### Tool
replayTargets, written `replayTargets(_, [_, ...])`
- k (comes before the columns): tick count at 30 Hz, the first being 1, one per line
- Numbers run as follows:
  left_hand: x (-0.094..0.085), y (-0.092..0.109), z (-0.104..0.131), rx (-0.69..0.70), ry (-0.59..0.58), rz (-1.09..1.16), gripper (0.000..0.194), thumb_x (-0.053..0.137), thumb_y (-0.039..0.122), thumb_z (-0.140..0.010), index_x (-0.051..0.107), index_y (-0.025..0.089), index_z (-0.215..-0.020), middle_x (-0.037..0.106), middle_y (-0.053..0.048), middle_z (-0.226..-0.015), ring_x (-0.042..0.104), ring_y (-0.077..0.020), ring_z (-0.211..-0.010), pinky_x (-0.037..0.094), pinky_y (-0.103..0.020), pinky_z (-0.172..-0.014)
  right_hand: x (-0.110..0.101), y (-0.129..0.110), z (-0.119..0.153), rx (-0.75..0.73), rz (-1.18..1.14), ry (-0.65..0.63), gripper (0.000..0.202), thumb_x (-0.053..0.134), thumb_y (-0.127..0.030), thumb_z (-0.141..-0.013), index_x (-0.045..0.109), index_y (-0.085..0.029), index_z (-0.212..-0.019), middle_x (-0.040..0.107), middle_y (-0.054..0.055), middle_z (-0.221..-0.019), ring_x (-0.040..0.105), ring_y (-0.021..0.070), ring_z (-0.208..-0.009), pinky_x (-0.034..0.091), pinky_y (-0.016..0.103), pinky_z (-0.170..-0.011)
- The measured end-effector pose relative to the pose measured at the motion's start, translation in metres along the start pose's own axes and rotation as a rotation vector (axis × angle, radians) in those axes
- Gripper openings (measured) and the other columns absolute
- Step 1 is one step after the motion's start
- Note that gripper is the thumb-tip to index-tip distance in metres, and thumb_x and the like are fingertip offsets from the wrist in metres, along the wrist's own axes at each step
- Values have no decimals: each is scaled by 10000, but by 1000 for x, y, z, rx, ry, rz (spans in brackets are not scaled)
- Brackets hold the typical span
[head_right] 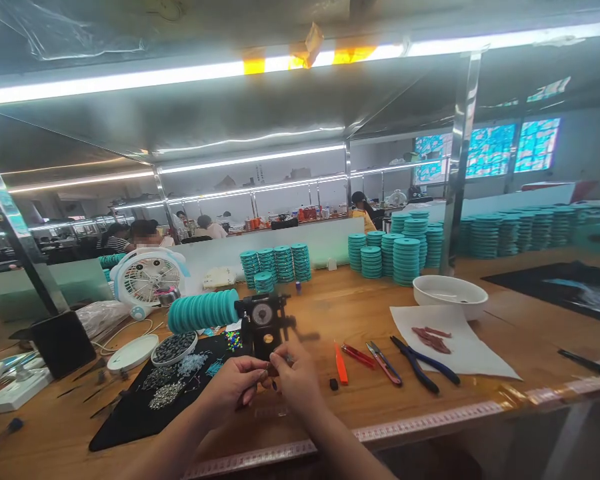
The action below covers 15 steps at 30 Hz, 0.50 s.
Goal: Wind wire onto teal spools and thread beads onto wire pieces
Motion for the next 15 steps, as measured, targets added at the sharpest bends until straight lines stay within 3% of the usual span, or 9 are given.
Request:
replayTargets(4, [0, -1, -3, 9, 27, -8, 277, 689, 346, -645, 683, 114, -797, 654, -31, -626, 349, -35, -333, 193, -206, -371, 0, 1, 0, 9, -29, 8, 315, 673, -457, -644, 556, -165, -627, 598, 56, -744, 588, 195, -572, 398, 222, -323])
replayTargets(7, [1, -1, -4, 18, 43, -12, 299, 689, 402, -640, 637, 128, -749, 637, -12, -583, 327, -35, -315, 163, -212, -362, -1, 0, -1, 7, -70, 1, 311, 699, -448, -639, 582, -162, -609, 574, 26, -613, 569, 184, -556, 396, 225, -370])
replayTargets(10, [2, 0, -1, 15, 48, -17, 300, 679, 426, -652, 590, 153, -739, 628, 2, -595, 331, -41, -325, 149, -212, -365, -4, -2, -2, -2, -135, -11, 313, 732, -436, -630, 601, -152, -611, 576, 19, -608, 525, 139, -535, 371, 203, -397])
replayTargets(13, [1, 4, 1, 14, 48, -44, 275, 691, 405, -661, 604, 157, -739, 592, 20, -580, 401, -65, -398, 234, -201, -407, -5, -2, -3, 33, -227, -72, 345, 702, -476, -672, 595, -149, -690, 576, 7, -607, 422, 77, -419, 271, 178, -339])
replayTargets(15, [-1, 8, 3, 30, 56, -71, 275, 714, 398, -650, 628, 149, -731, 584, 18, -599, 454, -87, -480, 308, -206, -469, -3, -4, -2, 60, -289, -130, 366, 673, -509, -696, 571, -159, -725, 584, 8, -631, 429, 78, -415, 247, 169, -320])
Point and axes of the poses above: each hand's wrist, its own z-axis away from the middle knuckle, its own x-axis out of the palm, y = z × x, the point moved 6 cm from there along -z, towards the middle knuckle
